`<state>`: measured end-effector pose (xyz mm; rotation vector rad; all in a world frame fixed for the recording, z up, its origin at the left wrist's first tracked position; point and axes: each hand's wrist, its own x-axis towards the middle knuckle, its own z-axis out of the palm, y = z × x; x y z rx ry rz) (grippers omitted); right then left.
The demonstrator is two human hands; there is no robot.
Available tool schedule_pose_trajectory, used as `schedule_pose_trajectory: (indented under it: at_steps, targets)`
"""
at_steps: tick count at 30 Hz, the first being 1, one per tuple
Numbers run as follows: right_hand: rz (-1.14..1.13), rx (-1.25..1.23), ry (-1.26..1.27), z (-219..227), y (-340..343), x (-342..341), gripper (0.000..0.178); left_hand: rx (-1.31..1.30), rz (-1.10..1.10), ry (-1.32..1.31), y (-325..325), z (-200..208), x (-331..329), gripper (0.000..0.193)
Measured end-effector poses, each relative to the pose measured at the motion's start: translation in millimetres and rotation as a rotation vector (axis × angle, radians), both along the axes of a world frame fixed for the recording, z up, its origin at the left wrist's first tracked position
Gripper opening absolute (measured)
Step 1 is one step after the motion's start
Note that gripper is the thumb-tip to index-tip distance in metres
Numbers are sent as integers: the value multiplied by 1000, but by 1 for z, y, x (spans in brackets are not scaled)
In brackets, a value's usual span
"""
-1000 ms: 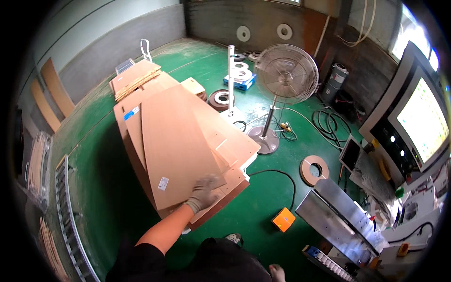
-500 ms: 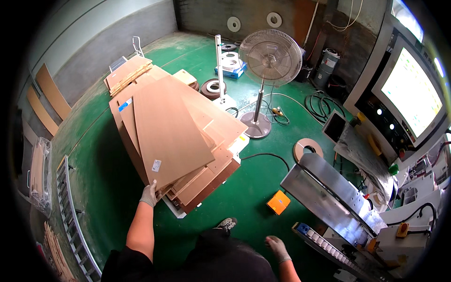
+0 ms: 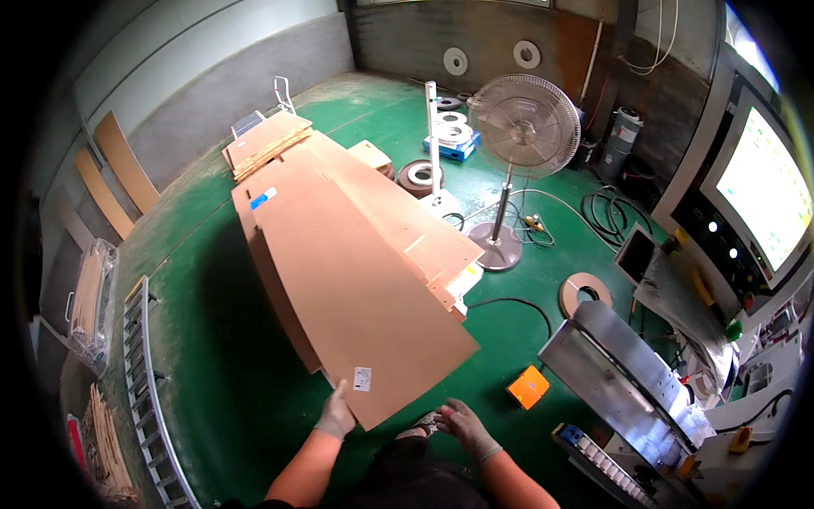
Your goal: The person repeatedly picks up large flat wooden panels from a stack, places them on a machine platform, and then stacks them back. The person handles the panels one at a time, moving them between the stack and the machine repeatedly.
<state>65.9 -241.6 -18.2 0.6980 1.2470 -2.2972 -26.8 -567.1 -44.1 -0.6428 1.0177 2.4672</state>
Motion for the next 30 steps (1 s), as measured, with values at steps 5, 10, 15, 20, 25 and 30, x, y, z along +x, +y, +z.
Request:
schedule_pose_trajectory:
  at_steps: [5, 10, 15, 20, 25, 30]
  targets:
    - [-218, -58, 65, 5, -34, -39, 47, -145, -131, -57, 34, 8, -4, 55]
    - [-458, 107, 163, 34, -5, -26, 19, 192, -465, -58, 56, 56, 16, 58]
    - [-647, 220, 244, 79, 65, 28, 18, 385, -450, -23, 73, 61, -10, 61]
    - [-809, 406, 113, 130, 137, 125, 23, 283, -33, 11, 27, 45, -127, 61]
    - [-1031, 584, 126, 114, 161, 233, 35, 153, -191, 16, 58, 28, -144, 58]
    - [-1360, 1100, -241, 79, 123, 354, 36, 390, -621, -188, 142, 30, -125, 60]
